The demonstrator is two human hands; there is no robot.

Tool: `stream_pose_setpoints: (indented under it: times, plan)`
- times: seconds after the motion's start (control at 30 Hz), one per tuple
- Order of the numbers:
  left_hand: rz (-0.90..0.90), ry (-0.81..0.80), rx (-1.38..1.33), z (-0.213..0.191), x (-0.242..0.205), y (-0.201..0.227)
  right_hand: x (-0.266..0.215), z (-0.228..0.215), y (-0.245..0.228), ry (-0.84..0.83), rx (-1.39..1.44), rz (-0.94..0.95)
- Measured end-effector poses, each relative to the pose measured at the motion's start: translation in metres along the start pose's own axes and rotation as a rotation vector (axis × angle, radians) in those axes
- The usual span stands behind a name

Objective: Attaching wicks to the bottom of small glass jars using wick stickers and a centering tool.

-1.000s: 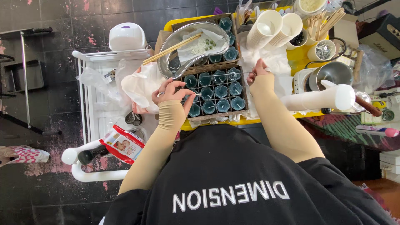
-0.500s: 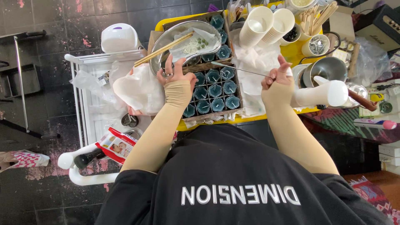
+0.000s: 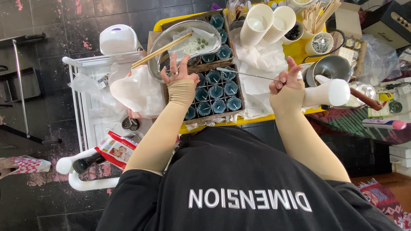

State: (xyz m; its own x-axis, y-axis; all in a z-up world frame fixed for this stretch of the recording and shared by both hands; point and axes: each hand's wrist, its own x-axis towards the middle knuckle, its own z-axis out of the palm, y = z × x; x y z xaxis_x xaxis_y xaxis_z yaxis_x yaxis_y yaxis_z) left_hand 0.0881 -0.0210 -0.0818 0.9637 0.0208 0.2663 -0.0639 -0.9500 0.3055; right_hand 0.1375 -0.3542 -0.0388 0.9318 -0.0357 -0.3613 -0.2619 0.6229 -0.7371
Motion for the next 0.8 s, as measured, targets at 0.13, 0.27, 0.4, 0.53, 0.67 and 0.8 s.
stream_pose_setpoints:
  times: [0.13,0.27,0.4,0.53,0.67,0.8]
  plan:
    - [-0.048,0.018,-0.074,0.015,-0.004,-0.006,0.0,-0.001,0.0,0.004,-0.002,0.015]
    - [-0.033,-0.027,-0.003,-0.003,-0.002,0.004,-0.001,0.001,-0.001,-0.003,-0.001,0.029]
    - [-0.03,0.005,-0.012,0.002,-0.006,-0.003,0.001,0.001,0.001,-0.029,0.012,0.039]
    - [-0.096,-0.026,0.006,-0.013,-0.002,0.002,0.002,0.007,0.001,-0.041,0.011,0.034]
    - [-0.161,-0.015,-0.083,0.009,-0.002,-0.012,0.003,0.01,0.003,-0.06,0.004,0.035]
    - [-0.204,0.061,-0.2,0.034,-0.005,-0.02,0.002,0.011,0.005,-0.063,0.007,0.036]
